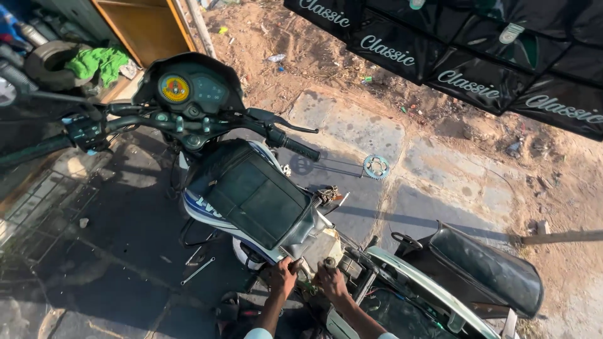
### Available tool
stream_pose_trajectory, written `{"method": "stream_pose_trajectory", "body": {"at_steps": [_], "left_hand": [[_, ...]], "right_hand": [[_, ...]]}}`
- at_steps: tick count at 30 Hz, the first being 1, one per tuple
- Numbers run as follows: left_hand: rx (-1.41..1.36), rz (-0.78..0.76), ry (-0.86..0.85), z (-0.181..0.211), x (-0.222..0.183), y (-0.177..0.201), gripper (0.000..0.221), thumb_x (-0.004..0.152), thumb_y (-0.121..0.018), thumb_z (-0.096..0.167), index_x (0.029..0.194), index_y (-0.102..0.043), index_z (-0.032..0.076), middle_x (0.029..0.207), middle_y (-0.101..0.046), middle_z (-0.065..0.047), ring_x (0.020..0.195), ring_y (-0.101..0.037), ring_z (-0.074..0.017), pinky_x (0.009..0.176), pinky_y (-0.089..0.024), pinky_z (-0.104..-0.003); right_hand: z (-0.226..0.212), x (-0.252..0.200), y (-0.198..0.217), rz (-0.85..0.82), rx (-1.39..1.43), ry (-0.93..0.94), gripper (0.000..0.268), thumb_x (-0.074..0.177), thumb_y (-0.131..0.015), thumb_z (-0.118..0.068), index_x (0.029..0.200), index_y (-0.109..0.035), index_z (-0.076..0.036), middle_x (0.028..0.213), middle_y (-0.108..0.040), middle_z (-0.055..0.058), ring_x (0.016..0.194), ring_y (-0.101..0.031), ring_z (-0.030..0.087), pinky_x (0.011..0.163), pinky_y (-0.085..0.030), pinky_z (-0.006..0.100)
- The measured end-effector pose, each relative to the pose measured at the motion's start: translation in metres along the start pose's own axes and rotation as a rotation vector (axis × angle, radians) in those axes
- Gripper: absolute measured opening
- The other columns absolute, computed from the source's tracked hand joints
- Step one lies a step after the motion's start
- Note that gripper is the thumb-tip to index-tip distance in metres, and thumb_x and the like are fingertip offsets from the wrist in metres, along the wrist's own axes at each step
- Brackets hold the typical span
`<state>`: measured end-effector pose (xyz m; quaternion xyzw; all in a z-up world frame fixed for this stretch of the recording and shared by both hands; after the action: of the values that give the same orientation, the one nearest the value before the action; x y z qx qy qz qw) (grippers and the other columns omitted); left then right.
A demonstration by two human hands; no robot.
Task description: The recorder is seen working on the internal components of a motorcycle, specifically adjusting parts near the seat area.
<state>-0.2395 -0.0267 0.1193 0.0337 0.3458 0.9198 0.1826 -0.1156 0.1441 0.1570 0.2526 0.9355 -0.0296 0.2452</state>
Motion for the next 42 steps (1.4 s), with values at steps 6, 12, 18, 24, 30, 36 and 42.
{"method": "stream_pose_trajectory", "body": {"at_steps": [6, 12, 18, 24, 30, 36, 42], "left_hand": [[-0.144, 0.079, 0.172, 0.033, -0.081, -0.018, 0.026, 0.089, -0.076, 0.033, 0.092, -0.068, 0.008, 0.082, -0.072, -0.015, 0.08, -0.07, -0.0363, 0.07, -0.054, -0.047], [-0.237, 0.141, 0.364, 0.023, -0.125, -0.102, 0.038, 0.08, -0.082, 0.03, 0.107, -0.068, 0.006, 0.088, -0.076, -0.013, 0.082, -0.073, -0.032, 0.072, -0.055, -0.042], [-0.939, 0.371, 0.446, 0.03, -0.13, -0.129, 0.026, 0.081, -0.075, 0.011, 0.106, -0.072, 0.003, 0.092, -0.08, -0.004, 0.084, -0.075, -0.0168, 0.074, -0.057, -0.031], [-0.898, 0.389, 0.665, 0.039, -0.131, -0.106, 0.014, 0.079, -0.084, 0.008, 0.084, -0.074, -0.001, 0.077, -0.077, -0.008, 0.069, -0.065, -0.0134, 0.065, -0.052, -0.03], [-0.631, 0.281, 0.728, 0.017, -0.124, -0.115, 0.023, 0.071, -0.089, 0.021, 0.075, -0.075, 0.003, 0.071, -0.077, -0.008, 0.062, -0.069, -0.0135, 0.061, -0.053, -0.03], [-0.558, 0.412, 0.599, -0.021, -0.122, -0.154, 0.015, 0.07, -0.081, 0.013, 0.07, -0.07, 0.003, 0.068, -0.073, -0.008, 0.06, -0.068, -0.0161, 0.055, -0.052, -0.032], [-0.886, 0.468, 0.496, -0.047, -0.117, -0.188, 0.012, 0.075, -0.076, 0.002, 0.083, -0.067, 0.002, 0.075, -0.071, -0.007, 0.066, -0.068, -0.0144, 0.057, -0.053, -0.029]], "right_hand": [[-0.022, -0.021, 0.029, -0.248, -0.336, 0.042, 0.034, 0.097, -0.059, -0.031, 0.095, -0.076, -0.002, 0.083, -0.076, 0.01, 0.08, -0.07, 0.02, 0.073, -0.056, 0.035], [-0.037, -0.014, -0.001, -0.376, -0.743, 0.345, 0.035, 0.1, -0.057, -0.029, 0.097, -0.078, -0.001, 0.088, -0.077, 0.016, 0.079, -0.072, 0.019, 0.072, -0.056, 0.035], [-0.02, 0.007, 0.002, -0.471, -0.39, 0.024, 0.036, 0.102, -0.059, -0.027, 0.098, -0.075, 0.005, 0.084, -0.077, 0.016, 0.076, -0.075, 0.018, 0.07, -0.062, 0.032], [-0.033, 0.014, 0.006, -0.487, -0.153, -0.031, 0.023, 0.09, -0.072, -0.014, 0.107, -0.072, 0.001, 0.093, -0.077, 0.01, 0.084, -0.074, 0.016, 0.077, -0.063, 0.033], [-0.036, 0.014, 0.003, -0.211, -0.531, 0.384, 0.023, 0.085, -0.079, -0.014, 0.107, -0.078, -0.005, 0.087, -0.08, 0.013, 0.075, -0.078, 0.019, 0.068, -0.062, 0.032], [-0.054, -0.003, -0.018, 0.003, -0.692, 0.352, 0.024, 0.082, -0.079, -0.017, 0.104, -0.077, -0.008, 0.078, -0.077, 0.015, 0.068, -0.077, 0.026, 0.064, -0.058, 0.035], [-0.029, 0.02, -0.031, -0.193, -0.683, 0.474, 0.025, 0.081, -0.083, -0.021, 0.098, -0.079, -0.003, 0.082, -0.079, 0.015, 0.072, -0.078, 0.024, 0.067, -0.06, 0.035]]}}
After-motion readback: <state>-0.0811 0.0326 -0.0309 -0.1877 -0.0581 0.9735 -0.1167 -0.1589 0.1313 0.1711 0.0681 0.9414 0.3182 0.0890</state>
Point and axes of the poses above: each hand's wrist, its own x-axis towards the middle knuckle, its own y-axis out of the back of the hand, z = x × y, the point moved 8 cm from there along x, towards the middle knuckle
